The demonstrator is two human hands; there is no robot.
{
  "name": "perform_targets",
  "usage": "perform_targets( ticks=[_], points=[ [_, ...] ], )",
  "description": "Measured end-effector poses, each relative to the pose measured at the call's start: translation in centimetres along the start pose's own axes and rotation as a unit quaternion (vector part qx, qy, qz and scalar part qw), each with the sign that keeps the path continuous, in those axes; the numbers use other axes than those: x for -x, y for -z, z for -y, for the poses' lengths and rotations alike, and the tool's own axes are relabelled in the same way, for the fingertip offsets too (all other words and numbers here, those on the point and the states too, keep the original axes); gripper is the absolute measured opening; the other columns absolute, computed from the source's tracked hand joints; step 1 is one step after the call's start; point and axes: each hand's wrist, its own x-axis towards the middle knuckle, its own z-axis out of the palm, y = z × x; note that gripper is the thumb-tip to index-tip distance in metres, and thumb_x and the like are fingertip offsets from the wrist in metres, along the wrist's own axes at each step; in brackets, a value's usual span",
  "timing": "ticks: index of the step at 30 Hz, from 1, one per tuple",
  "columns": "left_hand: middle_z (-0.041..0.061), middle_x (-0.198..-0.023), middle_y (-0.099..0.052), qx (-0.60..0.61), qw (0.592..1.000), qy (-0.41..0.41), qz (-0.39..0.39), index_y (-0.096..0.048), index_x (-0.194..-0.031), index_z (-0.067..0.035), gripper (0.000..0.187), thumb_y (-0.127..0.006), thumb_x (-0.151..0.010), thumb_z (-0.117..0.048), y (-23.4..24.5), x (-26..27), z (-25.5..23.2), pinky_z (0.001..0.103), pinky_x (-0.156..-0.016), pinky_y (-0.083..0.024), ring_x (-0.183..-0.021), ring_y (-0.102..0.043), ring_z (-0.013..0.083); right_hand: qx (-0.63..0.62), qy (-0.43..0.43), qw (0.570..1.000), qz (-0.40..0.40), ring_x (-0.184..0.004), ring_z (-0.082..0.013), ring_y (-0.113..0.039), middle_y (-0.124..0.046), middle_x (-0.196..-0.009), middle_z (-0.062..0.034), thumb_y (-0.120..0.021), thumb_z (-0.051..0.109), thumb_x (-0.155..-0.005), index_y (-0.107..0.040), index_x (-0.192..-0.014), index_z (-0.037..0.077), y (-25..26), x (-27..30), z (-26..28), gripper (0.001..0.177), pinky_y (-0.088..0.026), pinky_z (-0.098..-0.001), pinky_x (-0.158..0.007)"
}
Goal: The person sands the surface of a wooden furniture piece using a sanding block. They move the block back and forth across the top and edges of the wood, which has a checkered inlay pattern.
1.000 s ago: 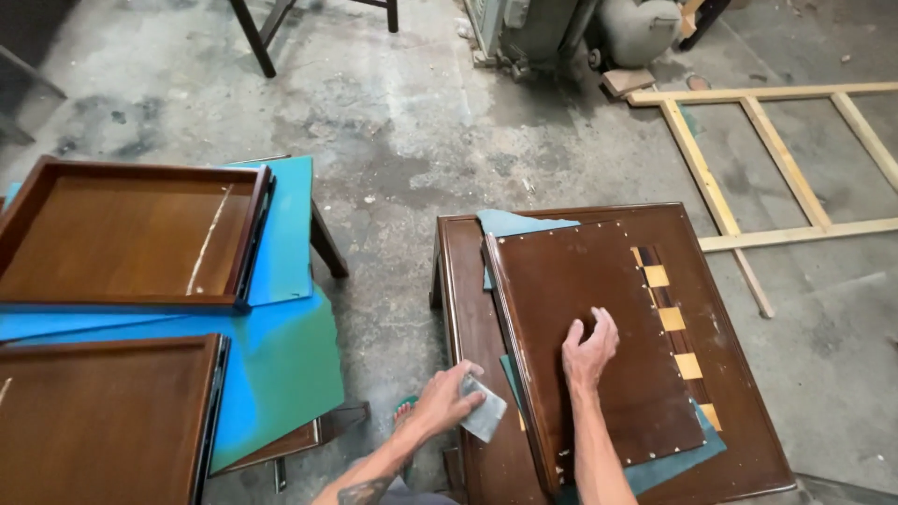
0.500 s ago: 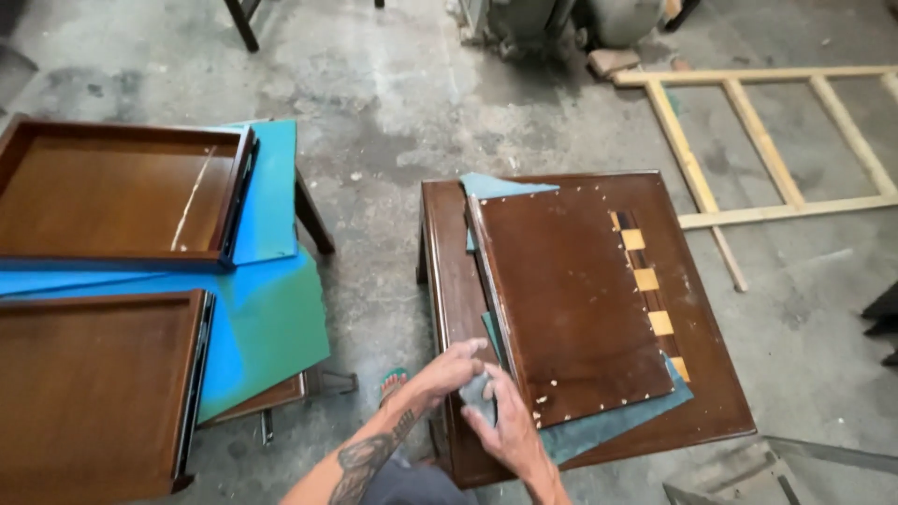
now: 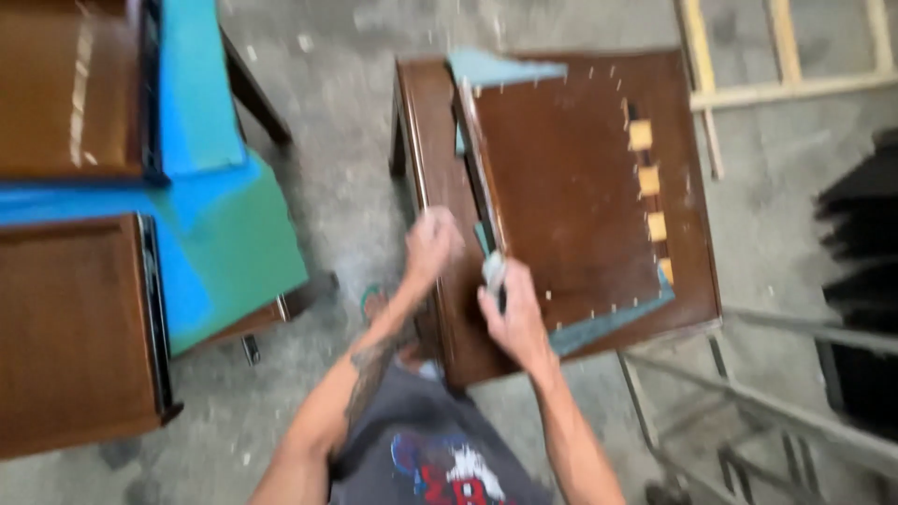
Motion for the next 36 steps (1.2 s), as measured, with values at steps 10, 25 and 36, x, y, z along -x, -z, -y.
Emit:
perform_targets(
  ticks=[10,25,36],
  points=[
    [0.03,-0.144,-0.042,-0.154,0.978,0.12,-0.072,-0.021,-0.159,-0.003,0.074,-0.053,-0.104,-0.039,-3.3,-3.7,5.7,0.07,-0.1,-0.046,-0.126,-0.052,0.0581,0.119,0.071,0.988,-0.075,-0.123,-0.0434,-0.058,-0.057,-0.134,-0.0244,-0.07,0.026,-0.1,-0.058,-0.145,0.005,-3.5,-11.3,-6.4,0.05,-0.049,-0.0519,-0.104],
    [0.021,-0.117,-0.06,-0.298,0.927,0.174,-0.149,-0.041,-0.149,-0.007,0.062,-0.039,-0.106,-0.051,-5.3,-4.3,5.6,0.066,-0.08,-0.055,-0.099,-0.069,0.0503,0.24,0.177,0.954,-0.04,-0.106,-0.0351,-0.056,-0.053,-0.129,-0.0136,-0.066,0.043,-0.099,-0.067,-0.132,0.02,-8.6,-24.7,-14.3,0.04,-0.05,-0.0463,-0.073],
    [0.02,-0.13,-0.058,-0.317,0.912,0.234,-0.111,-0.037,-0.153,-0.012,0.067,-0.035,-0.105,-0.058,-5.8,-4.9,6.0,0.066,-0.09,-0.052,-0.107,-0.069,0.0469,0.237,0.155,0.958,-0.047,-0.107,-0.0349,-0.053,-0.051,-0.126,-0.0129,-0.065,0.048,-0.097,-0.065,-0.134,0.02,-8.3,-24.2,-14.5,0.047,-0.049,-0.0455,-0.074]
  ],
)
